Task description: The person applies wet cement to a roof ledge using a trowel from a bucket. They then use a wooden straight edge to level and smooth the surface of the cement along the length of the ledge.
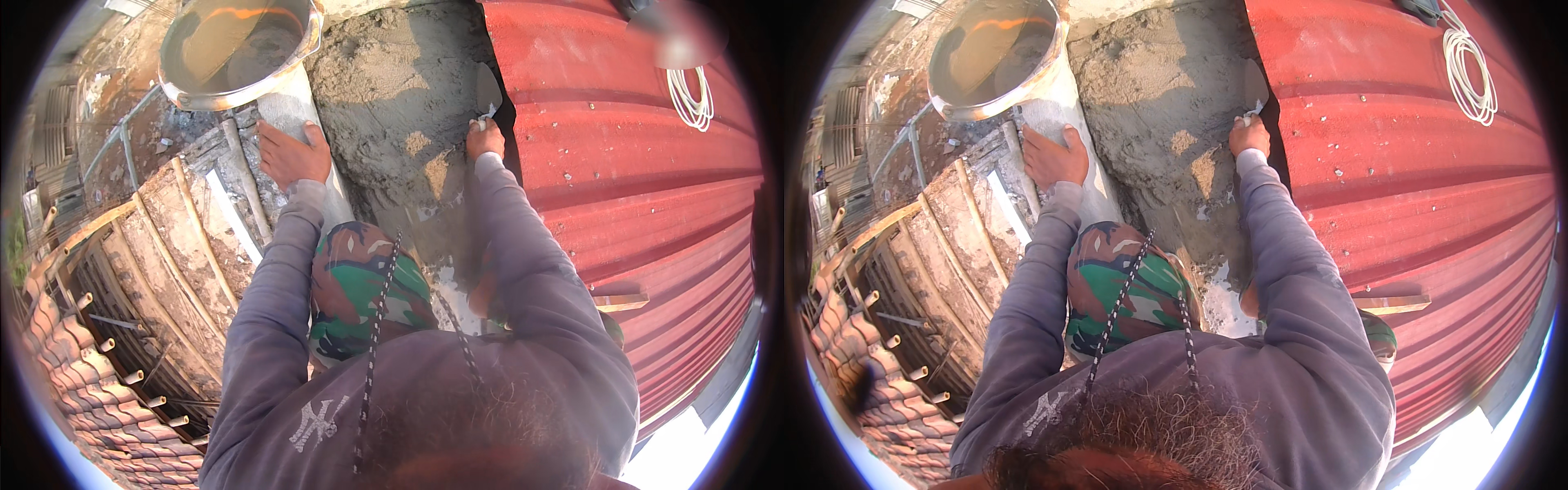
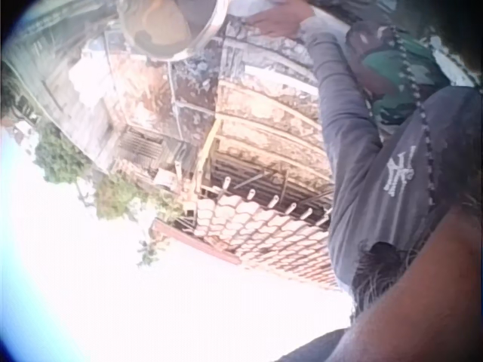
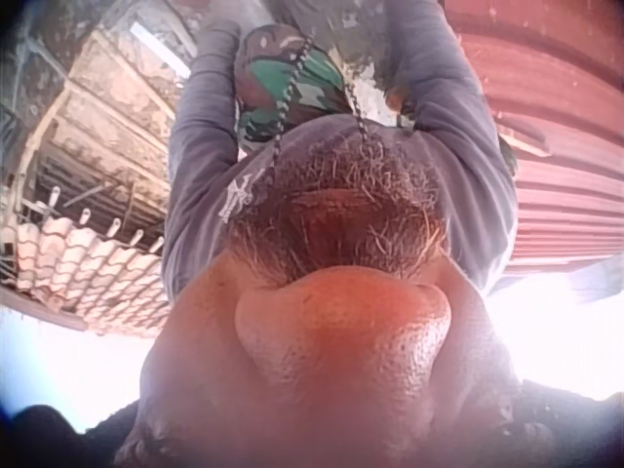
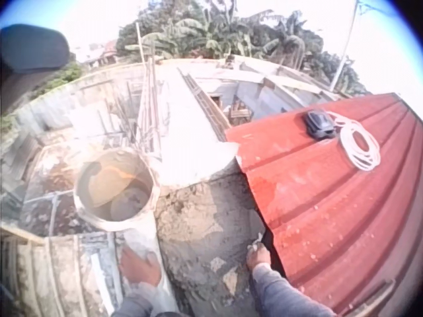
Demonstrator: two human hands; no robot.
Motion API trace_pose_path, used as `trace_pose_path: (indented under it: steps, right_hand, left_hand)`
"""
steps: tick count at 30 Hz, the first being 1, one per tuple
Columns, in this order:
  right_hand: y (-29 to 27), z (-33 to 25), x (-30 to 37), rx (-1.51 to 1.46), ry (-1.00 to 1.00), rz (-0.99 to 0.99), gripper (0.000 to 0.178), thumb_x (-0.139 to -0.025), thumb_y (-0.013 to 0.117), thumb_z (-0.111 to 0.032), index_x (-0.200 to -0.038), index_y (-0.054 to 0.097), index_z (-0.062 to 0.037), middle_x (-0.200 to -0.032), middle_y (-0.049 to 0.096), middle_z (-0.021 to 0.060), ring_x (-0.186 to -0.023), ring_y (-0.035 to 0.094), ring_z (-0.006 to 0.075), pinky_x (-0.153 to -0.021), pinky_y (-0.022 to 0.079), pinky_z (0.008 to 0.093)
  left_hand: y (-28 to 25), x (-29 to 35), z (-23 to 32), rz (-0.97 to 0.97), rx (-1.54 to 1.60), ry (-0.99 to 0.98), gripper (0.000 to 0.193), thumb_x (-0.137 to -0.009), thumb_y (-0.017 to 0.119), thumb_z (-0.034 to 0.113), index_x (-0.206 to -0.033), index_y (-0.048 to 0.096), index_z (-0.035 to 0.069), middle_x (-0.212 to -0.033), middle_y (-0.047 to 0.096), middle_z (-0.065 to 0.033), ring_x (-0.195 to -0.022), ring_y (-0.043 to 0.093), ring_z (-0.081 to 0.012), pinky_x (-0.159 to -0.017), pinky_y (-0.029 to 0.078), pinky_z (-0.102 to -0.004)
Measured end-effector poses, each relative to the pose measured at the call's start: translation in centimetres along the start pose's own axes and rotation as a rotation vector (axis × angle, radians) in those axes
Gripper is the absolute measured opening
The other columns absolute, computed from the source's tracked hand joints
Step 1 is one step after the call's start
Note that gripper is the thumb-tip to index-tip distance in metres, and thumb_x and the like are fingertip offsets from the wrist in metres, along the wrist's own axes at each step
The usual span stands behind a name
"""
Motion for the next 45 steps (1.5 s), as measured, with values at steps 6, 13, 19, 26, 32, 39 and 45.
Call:
trace_pose_path:
  steps: [6,13,19,26,32,39,45]
  right_hand:
    - [3.5,-9.8,-1.6,-0.064,-0.011,0.019,0.052,-0.098,0.069,-0.043,-0.139,0.066,-0.0114,-0.135,0.073,0.0203,-0.128,0.068,0.0396,-0.108,0.054,0.0487]
    - [11.1,-21.3,3.3,0.147,-0.255,-0.236,0.048,-0.103,0.061,-0.032,-0.144,0.058,-0.0077,-0.136,0.070,0.0225,-0.124,0.071,0.0390,-0.105,0.057,0.0478]
    - [11.1,-22.7,6.9,0.008,-0.441,-0.292,0.048,-0.103,0.060,-0.034,-0.143,0.059,-0.0058,-0.131,0.071,0.0261,-0.123,0.070,0.0427,-0.108,0.054,0.0507]
    - [7.9,-17.6,4.8,0.204,-0.683,-0.509,0.056,-0.110,0.050,-0.047,-0.142,0.063,-0.0041,-0.131,0.073,0.0245,-0.122,0.069,0.0432,-0.109,0.052,0.0512]
    - [11.0,-21.9,-0.4,0.072,-0.332,-0.413,0.053,-0.110,0.052,-0.046,-0.141,0.064,-0.0051,-0.119,0.076,0.0227,-0.100,0.076,0.0377,-0.091,0.059,0.0478]
    - [9.3,-16.5,3.2,-0.098,-0.401,-0.664,0.053,-0.109,0.054,-0.047,-0.131,0.069,-0.0017,-0.124,0.074,0.0281,-0.122,0.071,0.0406,-0.105,0.052,0.0510]
    - [10.3,-19.9,4.1,0.162,-0.687,-0.595,0.056,-0.110,0.050,-0.048,-0.137,0.067,-0.0027,-0.129,0.072,0.0285,-0.123,0.070,0.0408,-0.106,0.052,0.0526]
  left_hand:
    - [-0.1,-0.2,0.0,-0.004,0.000,-0.005,0.093,-0.096,0.062,0.047,-0.161,0.028,-0.011,-0.157,0.047,-0.0313,-0.144,0.047,-0.0434,-0.120,0.033,-0.0550]
    - [0.1,-0.3,0.2,-0.007,0.004,-0.007,0.092,-0.096,0.061,0.047,-0.161,0.028,-0.009,-0.155,0.048,-0.0317,-0.143,0.048,-0.0446,-0.120,0.033,-0.0543]
    - [0.3,-0.2,0.0,0.008,-0.016,0.002,0.092,-0.096,0.061,0.047,-0.161,0.029,-0.009,-0.153,0.050,-0.0315,-0.140,0.050,-0.0453,-0.118,0.035,-0.0547]
    - [0.0,0.0,0.1,-0.061,0.005,-0.032,0.092,-0.096,0.059,0.047,-0.162,0.027,-0.009,-0.157,0.047,-0.0316,-0.144,0.047,-0.0448,-0.122,0.030,-0.0534]
    - [0.0,-0.3,0.6,-0.070,0.021,-0.032,0.093,-0.096,0.060,0.047,-0.162,0.026,-0.009,-0.157,0.046,-0.0318,-0.146,0.045,-0.0445,-0.123,0.029,-0.0541]
    - [-0.2,-0.2,0.3,-0.064,0.024,-0.039,0.095,-0.095,0.061,0.047,-0.163,0.025,-0.009,-0.160,0.044,-0.0317,-0.147,0.044,-0.0440,-0.123,0.029,-0.0541]
    - [0.1,-0.2,0.1,-0.072,0.020,-0.049,0.094,-0.096,0.060,0.047,-0.164,0.024,-0.008,-0.160,0.044,-0.0315,-0.147,0.043,-0.0441,-0.123,0.029,-0.0551]
Point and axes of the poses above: each hand's wrist, its own x-axis away from the middle knuckle, its own y-axis out of the palm, z = x × y, the point moved 4 cm from there along -x, towards the middle knuckle
